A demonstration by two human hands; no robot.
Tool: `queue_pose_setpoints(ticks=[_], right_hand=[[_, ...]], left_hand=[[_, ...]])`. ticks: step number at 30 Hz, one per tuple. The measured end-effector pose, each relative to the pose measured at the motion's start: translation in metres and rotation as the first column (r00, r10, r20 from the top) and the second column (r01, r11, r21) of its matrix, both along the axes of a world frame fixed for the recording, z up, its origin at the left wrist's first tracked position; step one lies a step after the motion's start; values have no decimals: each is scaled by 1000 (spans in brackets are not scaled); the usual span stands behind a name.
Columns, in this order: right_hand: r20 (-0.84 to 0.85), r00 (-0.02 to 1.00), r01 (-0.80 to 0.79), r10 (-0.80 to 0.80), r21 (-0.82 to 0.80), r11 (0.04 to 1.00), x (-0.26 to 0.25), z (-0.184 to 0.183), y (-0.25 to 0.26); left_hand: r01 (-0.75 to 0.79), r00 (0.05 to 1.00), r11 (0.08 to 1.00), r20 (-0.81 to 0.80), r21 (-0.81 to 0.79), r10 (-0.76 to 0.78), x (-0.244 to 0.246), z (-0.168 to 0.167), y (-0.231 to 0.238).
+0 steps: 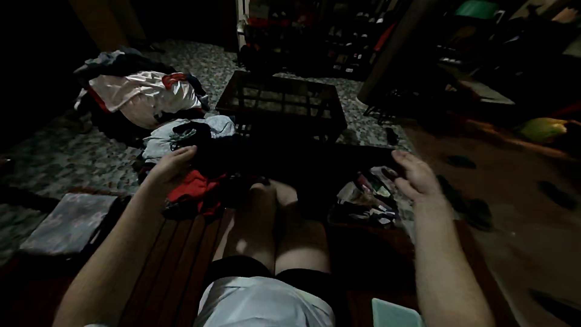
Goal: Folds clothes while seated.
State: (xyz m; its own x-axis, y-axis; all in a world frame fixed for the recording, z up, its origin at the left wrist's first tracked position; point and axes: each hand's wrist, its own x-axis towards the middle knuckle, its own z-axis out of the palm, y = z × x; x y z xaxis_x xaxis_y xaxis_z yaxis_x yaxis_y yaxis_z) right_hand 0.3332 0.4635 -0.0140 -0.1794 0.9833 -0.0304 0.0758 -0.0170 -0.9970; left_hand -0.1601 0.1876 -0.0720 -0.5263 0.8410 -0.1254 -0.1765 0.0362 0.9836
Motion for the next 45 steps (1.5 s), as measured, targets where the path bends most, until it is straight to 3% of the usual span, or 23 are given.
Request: queue_pose_setpoints(ticks=[3,6,9,11,14,18,23,27,31,33,35,38,41,45], right_hand=[[24,1000,-10,9,68,998,15,1,-20],[143,988,-63,58,31,998,35,-48,-42],[290,952,-51,96,-161,986,54,-116,-72],[329,940,31,89,-342,939,63,-151,-94],[303,952,113,43,-477,872,79,-187,-113],[282,959,109,32,-472,875,98,-176,-129],[347,899,-97,268,-439,893,132,-155,-142],[255,796,-310,550,-608,731,165,-168,-146],[259,635,-357,728,-738,573,161,-191,-157],[357,574,-314,737,-736,600,152,-203,-152],[496,545,-306,676,-633,711,135,-212,-136],[625,620,-346,474,-324,881,86,-211,-113],[617,662,-459,425,-115,881,33,-215,-98],[696,501,-542,515,-212,813,-1,-214,-84]], left_hand=[[12,1000,993,-15,-114,-14,4,-2,-19],[71,996,962,76,-264,-53,7,-54,-42],[197,962,927,247,-320,-120,27,-121,-74],[191,938,903,344,-384,-52,46,-155,-90],[102,913,881,395,-462,102,59,-172,-104],[42,977,931,211,-363,38,44,-167,-116],[253,966,892,54,-374,-252,25,-154,-148],[441,863,772,-20,-458,-505,18,-172,-179],[500,818,667,46,-552,-574,25,-199,-190],[490,799,603,49,-629,-599,28,-206,-179],[359,797,561,-67,-746,-600,33,-198,-147],[130,815,706,-330,-696,-476,62,-176,-73],[190,721,831,-501,-523,-479,105,-163,1],[368,555,821,-605,-437,-571,167,-142,61]])
